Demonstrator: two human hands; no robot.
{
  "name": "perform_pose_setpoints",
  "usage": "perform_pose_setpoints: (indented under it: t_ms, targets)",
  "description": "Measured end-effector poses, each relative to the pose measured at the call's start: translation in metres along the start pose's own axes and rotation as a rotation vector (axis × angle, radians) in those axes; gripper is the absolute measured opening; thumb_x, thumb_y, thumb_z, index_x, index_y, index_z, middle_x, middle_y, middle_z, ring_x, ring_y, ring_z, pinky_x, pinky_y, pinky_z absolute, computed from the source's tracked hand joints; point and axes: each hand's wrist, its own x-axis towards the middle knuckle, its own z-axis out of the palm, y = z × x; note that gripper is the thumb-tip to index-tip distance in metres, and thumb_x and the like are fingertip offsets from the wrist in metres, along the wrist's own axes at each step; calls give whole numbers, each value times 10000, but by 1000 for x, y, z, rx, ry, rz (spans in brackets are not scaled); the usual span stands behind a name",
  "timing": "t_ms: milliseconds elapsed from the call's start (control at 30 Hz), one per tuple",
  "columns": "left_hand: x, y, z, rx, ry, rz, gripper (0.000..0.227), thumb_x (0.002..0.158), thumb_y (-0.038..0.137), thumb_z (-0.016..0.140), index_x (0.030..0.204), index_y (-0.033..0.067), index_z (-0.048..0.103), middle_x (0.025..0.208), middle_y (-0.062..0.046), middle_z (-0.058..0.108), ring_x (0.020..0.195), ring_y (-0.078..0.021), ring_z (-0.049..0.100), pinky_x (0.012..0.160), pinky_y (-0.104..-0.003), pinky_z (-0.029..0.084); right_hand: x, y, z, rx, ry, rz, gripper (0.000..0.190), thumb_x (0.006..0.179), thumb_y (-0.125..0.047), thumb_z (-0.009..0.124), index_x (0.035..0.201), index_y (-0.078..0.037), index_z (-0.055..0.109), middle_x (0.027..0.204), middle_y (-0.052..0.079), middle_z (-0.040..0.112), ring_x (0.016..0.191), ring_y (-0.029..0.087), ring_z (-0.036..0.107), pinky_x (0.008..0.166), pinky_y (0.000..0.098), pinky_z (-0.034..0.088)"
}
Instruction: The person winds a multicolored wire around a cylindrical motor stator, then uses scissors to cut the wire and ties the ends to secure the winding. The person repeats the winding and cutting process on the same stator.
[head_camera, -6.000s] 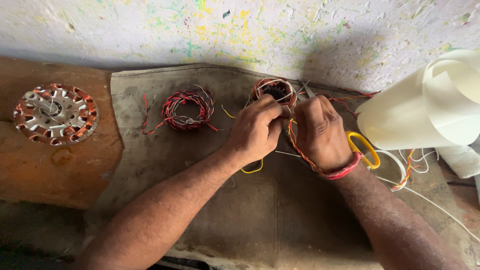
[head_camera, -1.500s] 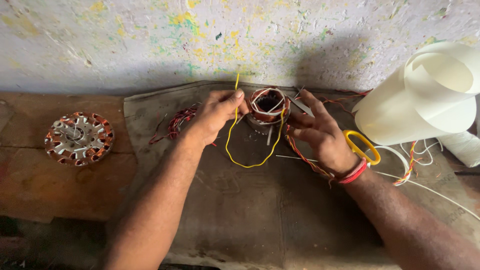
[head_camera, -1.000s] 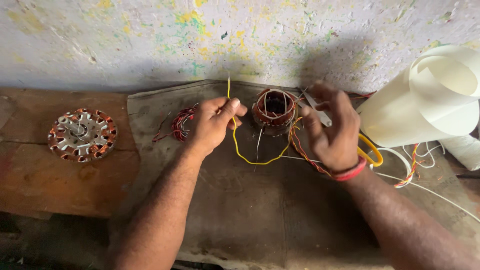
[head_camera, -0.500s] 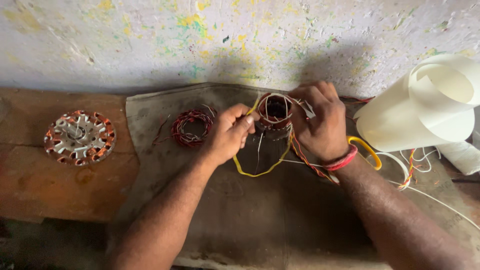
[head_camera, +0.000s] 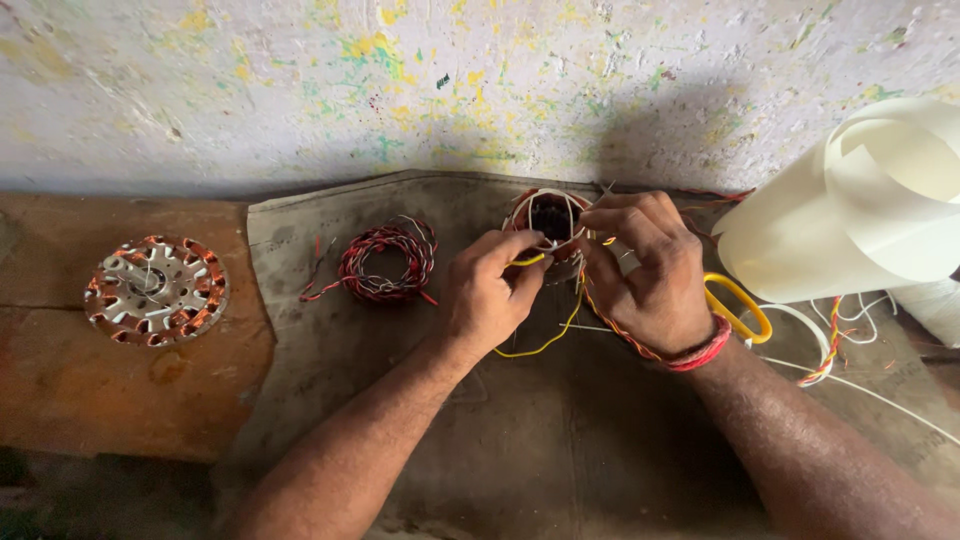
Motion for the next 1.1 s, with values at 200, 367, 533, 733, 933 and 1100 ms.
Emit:
perform_pose_setpoints:
  t_ms: [200, 367, 533, 733, 933, 1100]
  targets:
    - [3, 6, -1, -52, -3, 2, 111, 858, 12, 718, 957, 28, 668, 890, -109, 679, 750, -236, 701, 651, -340, 553, -4, 2, 2, -8, -40, -2, 264, 851, -9, 786, 1092, -27, 681, 1115, 139, 689, 1019, 341, 656, 873, 422, 545]
    - [6, 13, -14, -213, -39, -32, 58, 895, 20, 701, 896, 33, 645, 845, -58, 674, 703, -138, 663, 628, -288, 528, -8, 1, 8, -11, -96, -27, 340, 793, -66, 829, 1112, -53, 712, 1055, 125, 673, 970, 341, 636, 824, 429, 529]
    - [9, 20, -20, -269, -127, -18, 55, 910, 32, 702, 892, 36, 651, 828, -35, 648, 694, -82, 619, 613, -253, 494, -5, -3, 16, -27, -82, -90, 325, 749, -51, 836, 1064, -85, 761, 946, 74, 674, 884, 299, 631, 746, 417, 514]
    - [4, 16, -19, -344, -92, -58, 98, 974, 110, 680, 912, 40, 651, 811, -4, 640, 649, -72, 526, 562, -257, 400, -4, 11, 6, -164, -14, -68, 158, 835, -16, 799, 963, -76, 728, 954, 74, 685, 890, 299, 622, 766, 416, 527]
    - [-3, 3, -8, -440, -78, -73, 267, 1127, 228, 479, 968, 42, 587, 804, 10, 529, 751, -76, 503, 675, -265, 420, -1, 21, -3, -188, -73, 17, 126, 865, -126, 814, 882, -76, 699, 859, 91, 655, 849, 326, 619, 726, 443, 507]
    - [-7, 1, -6, -302, -130, -100, 206, 1112, 152, 516, 1057, -1, 644, 743, -28, 550, 659, -90, 505, 599, -273, 431, -3, 10, -17, -79, -228, 204, 134, 814, -130, 798, 799, -37, 703, 730, 130, 655, 675, 328, 634, 624, 443, 499]
